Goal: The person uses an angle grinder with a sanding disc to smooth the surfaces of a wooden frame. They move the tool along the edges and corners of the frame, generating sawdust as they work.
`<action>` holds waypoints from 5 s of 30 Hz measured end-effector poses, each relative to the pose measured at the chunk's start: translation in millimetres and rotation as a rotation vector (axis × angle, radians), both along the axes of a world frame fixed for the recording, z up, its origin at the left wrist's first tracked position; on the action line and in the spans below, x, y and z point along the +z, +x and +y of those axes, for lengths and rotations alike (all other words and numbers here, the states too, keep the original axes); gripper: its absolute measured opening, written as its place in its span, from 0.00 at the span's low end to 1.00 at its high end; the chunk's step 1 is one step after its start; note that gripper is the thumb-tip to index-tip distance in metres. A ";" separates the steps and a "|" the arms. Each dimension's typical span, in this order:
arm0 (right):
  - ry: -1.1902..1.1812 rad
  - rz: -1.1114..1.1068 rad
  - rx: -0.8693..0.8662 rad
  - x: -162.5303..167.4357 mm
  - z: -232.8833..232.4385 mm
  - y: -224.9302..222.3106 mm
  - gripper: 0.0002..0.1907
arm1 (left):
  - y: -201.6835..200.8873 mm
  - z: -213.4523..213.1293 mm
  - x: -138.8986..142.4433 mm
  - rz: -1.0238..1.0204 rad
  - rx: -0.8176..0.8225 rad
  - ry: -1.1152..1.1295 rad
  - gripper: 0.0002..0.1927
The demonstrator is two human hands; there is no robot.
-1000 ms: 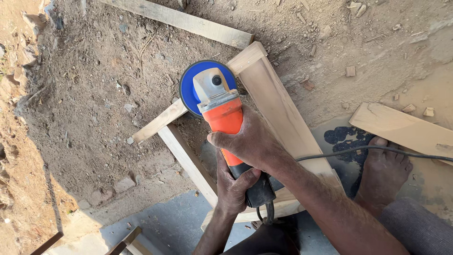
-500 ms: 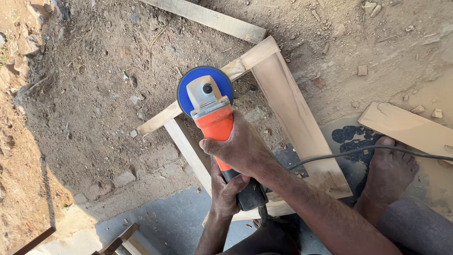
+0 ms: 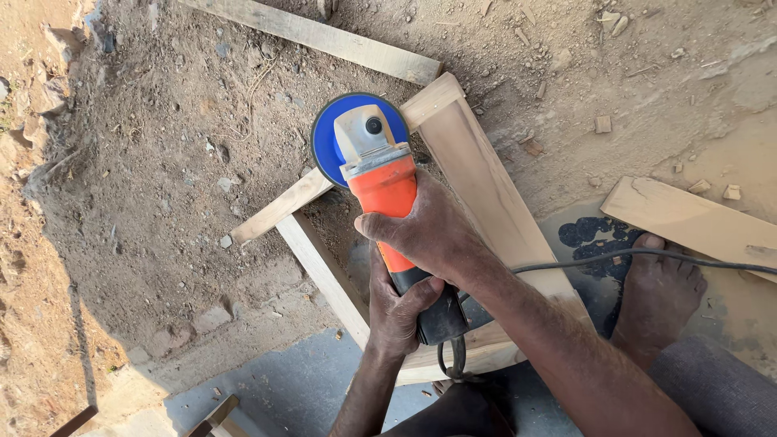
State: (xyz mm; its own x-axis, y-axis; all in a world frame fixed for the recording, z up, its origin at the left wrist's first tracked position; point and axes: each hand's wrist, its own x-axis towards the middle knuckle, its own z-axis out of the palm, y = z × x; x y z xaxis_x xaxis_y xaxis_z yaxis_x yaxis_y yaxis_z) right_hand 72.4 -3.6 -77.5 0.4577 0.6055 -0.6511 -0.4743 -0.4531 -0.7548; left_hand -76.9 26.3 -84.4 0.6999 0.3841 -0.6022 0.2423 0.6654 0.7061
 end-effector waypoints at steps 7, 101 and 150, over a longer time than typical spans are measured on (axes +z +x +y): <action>0.044 0.055 0.000 -9.0 -2.7 2.6 0.27 | 3.9 -3.5 3.1 0.026 0.020 -0.019 0.46; -0.046 0.027 0.023 -0.1 -12.1 -12.1 0.23 | -6.7 -11.1 13.9 0.018 0.024 -0.067 0.49; -0.220 -0.186 0.098 -2.6 38.7 -105.3 0.40 | -106.7 29.7 -30.9 -0.110 0.066 -0.190 0.53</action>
